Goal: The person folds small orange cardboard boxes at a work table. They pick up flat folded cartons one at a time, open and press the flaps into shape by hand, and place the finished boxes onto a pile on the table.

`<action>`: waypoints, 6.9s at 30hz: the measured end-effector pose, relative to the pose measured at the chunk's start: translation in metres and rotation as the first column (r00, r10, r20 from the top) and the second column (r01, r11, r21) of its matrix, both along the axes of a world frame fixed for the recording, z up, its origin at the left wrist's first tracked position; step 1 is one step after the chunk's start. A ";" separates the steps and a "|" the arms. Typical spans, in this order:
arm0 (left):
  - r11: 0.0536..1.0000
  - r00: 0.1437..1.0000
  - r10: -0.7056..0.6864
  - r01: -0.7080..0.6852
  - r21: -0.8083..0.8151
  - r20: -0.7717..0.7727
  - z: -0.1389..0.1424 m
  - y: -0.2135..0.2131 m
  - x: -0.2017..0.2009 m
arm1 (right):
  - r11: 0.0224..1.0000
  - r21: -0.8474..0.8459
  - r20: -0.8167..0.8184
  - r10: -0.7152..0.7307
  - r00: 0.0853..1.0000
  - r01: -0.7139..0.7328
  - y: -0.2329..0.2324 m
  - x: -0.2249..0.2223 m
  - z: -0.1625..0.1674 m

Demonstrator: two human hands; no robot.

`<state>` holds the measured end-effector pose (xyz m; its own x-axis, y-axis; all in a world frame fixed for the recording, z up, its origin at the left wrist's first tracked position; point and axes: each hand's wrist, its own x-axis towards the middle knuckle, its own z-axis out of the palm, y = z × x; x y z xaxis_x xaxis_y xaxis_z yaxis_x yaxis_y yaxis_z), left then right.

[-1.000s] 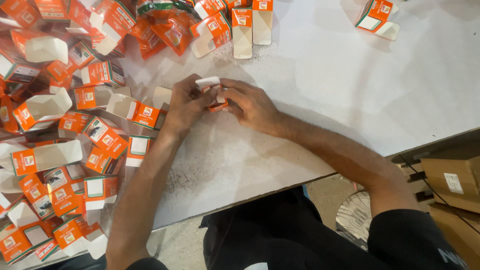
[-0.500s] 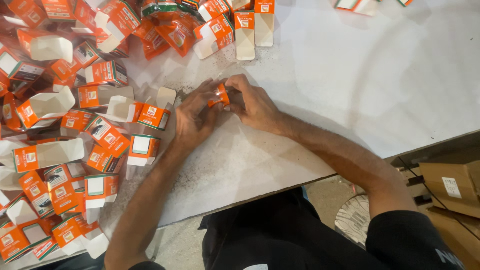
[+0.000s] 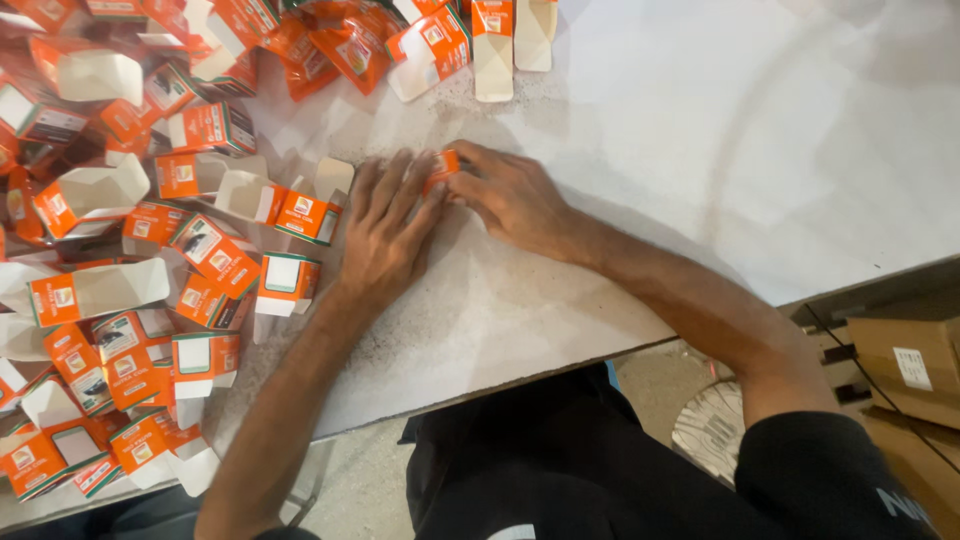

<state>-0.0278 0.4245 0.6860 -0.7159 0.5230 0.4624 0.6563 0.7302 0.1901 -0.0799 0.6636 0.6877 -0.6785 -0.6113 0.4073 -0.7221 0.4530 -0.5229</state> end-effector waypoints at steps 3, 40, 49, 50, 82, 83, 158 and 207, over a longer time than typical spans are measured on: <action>0.931 0.931 0.350 -0.358 -0.067 -0.109 0.005 -0.021 0.017 | 0.939 0.091 -0.365 -0.278 0.889 0.331 0.022 -0.008 0.007; 0.789 0.963 0.010 0.157 0.595 -0.268 -0.009 0.014 -0.022 | 0.964 -0.235 0.381 -0.024 0.924 0.122 -0.015 -0.024 -0.020; 0.960 0.991 0.136 -0.128 0.248 -0.013 -0.002 0.023 -0.032 | 0.971 -0.228 0.294 -0.003 0.956 0.074 -0.011 -0.022 -0.020; 0.954 0.983 0.184 -0.175 0.243 -0.016 -0.001 0.028 -0.032 | 0.971 -0.223 0.293 -0.015 0.956 0.083 -0.011 -0.021 -0.021; 0.763 0.946 -0.197 -0.016 0.646 0.256 -0.010 0.015 -0.047 | 0.966 -0.236 0.265 -0.039 0.963 0.104 -0.014 -0.013 -0.019; 0.786 0.942 -0.207 0.000 0.618 0.263 -0.008 0.013 -0.042 | 0.963 -0.240 0.316 -0.040 0.948 0.121 -0.013 -0.012 -0.020; 0.867 0.920 0.242 -0.347 0.357 0.307 -0.003 0.052 -0.052 | 0.986 -0.160 0.242 -0.016 0.970 0.056 -0.005 -0.030 -0.013; 0.953 0.980 -0.165 0.131 0.272 0.107 -0.003 0.011 -0.037 | 0.990 -0.142 0.122 0.001 0.993 0.017 -0.007 -0.016 -0.032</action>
<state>-0.0653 0.4356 0.6827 -0.7015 0.4998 0.5080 0.7110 0.5395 0.4511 -0.0956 0.6561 0.6558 -0.7329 -0.5472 0.4042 -0.6460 0.3733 -0.6659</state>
